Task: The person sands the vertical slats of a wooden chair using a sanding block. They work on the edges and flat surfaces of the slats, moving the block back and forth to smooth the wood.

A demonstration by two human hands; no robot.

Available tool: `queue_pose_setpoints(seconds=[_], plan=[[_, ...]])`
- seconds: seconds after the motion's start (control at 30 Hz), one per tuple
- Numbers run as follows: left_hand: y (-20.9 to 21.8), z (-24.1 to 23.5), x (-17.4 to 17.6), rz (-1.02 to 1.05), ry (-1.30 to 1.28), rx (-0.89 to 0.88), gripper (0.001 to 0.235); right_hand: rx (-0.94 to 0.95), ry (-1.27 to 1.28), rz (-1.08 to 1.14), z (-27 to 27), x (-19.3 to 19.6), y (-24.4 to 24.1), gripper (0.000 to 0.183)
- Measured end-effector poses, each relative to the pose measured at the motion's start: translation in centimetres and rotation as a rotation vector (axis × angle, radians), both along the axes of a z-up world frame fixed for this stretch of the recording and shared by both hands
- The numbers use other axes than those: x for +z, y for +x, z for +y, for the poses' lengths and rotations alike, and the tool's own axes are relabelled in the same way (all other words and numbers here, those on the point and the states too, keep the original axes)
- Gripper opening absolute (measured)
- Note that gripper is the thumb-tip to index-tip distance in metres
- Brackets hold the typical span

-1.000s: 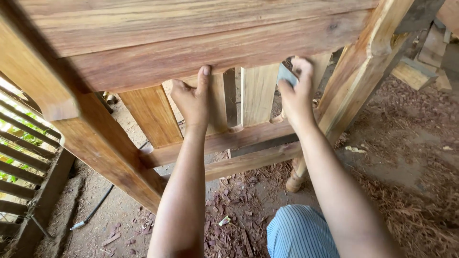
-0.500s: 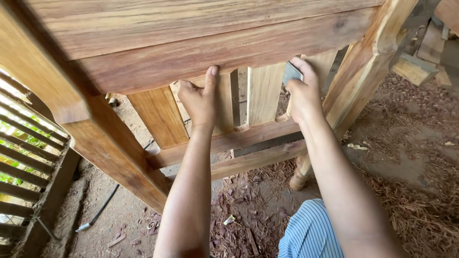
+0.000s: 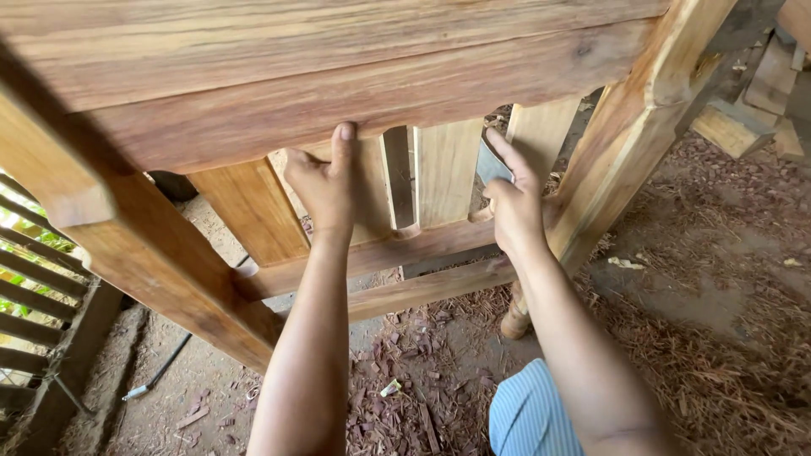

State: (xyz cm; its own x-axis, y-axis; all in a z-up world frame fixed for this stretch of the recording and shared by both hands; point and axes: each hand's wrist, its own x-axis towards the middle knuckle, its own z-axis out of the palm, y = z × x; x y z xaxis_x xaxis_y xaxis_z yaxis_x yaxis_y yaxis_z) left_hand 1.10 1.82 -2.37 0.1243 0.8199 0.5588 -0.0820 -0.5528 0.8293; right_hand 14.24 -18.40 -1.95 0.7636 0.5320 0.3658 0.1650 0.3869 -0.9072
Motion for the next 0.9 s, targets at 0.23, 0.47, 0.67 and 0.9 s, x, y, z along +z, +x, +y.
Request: queue_pose_setpoints(seconds=[0.23,0.47,0.67,0.9], plan=[[-0.3,0.2,0.3,0.019,0.06,-0.003,0.047,0.126,0.238,0.068,2.7,-4.4,4.3,0.052],[0.3,1.7,-0.7,0.026,0.152,0.104,0.052,-0.11,0.09,-0.352,2.8,-2.8,3.2,0.061],[-0.5,0.5,-0.3,-0.107,0.295,-0.005,0.049,-0.009,0.083,-0.189,2.3,-4.4,1.7,0.068],[-0.3,-0.4,0.5,-0.16,0.3,-0.066,0.049,-0.182,0.098,-0.373,4.3,-2.5,3.1,0.055]])
